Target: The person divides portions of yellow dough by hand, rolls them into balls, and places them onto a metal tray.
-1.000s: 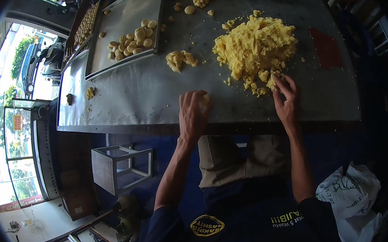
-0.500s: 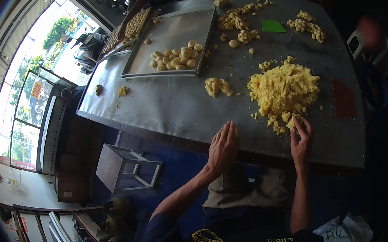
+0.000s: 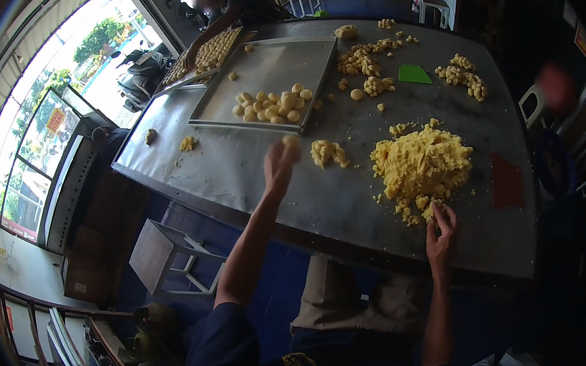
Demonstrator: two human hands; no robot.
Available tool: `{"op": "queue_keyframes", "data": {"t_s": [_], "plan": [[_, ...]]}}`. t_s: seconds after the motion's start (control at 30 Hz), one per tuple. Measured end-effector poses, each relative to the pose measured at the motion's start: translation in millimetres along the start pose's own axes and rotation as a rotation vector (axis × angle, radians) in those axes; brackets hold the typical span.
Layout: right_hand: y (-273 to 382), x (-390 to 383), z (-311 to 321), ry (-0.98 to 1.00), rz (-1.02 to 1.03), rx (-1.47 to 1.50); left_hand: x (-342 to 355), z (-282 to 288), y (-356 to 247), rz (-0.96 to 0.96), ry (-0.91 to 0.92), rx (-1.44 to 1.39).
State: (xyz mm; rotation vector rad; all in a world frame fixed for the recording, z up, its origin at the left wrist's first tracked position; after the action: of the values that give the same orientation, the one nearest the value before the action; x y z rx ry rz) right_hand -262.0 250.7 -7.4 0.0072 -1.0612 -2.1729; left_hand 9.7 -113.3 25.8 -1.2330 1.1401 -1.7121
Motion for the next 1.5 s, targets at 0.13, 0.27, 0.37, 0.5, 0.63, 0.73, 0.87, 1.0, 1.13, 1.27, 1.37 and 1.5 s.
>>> {"op": "queue_keyframes", "data": {"t_s": [0.13,0.27,0.37,0.5,0.63,0.73,0.87,1.0,1.13,1.27,1.37,1.5], "plan": [[-3,1,-7,0.024,-0.034,0.050,37,2,7,-0.202,-0.063,0.340],[2,5,-2,-0.111,-0.002,-0.058,34,-76,32,-0.105,0.301,0.612],[6,12,-11,-0.001,0.083,-0.056,28,-103,26,-0.258,0.342,0.807],[5,10,1,0.005,0.073,0.026,1,-125,6,-0.294,0.346,0.860],[8,16,-3,0.064,0.065,0.025,6,-87,5,-0.270,0.500,0.857],[9,10,9,0.047,0.119,-0.173,-20,-76,-21,-0.018,0.523,0.612],[28,21,12,0.255,0.154,-0.282,-32,-21,-16,-0.176,0.408,0.508],[5,37,23,0.215,0.037,-0.132,-39,-7,-10,-0.152,0.388,0.590],[6,10,13,0.097,0.065,-0.261,-38,25,4,-0.158,-0.029,0.491],[15,-9,20,0.090,0.068,-0.313,-51,16,-9,-0.141,-0.065,0.284],[11,9,24,0.261,-0.014,-0.263,-77,-24,-38,-0.415,0.301,0.495],[7,15,25,0.071,0.008,-0.229,-137,-61,-69,-0.598,0.414,0.661]]}}
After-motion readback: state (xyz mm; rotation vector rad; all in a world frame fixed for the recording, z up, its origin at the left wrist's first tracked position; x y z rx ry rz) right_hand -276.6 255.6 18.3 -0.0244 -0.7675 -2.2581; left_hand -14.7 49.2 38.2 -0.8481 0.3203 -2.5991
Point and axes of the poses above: each hand's wrist, its own x-axis towards the middle knuckle, its own z-axis out of the back of the hand, y = z × x, the point moved 5 cm from there along x, towards the middle knuckle, and after that the axes turned 9 degrees about -z, right-handed, at the moved point
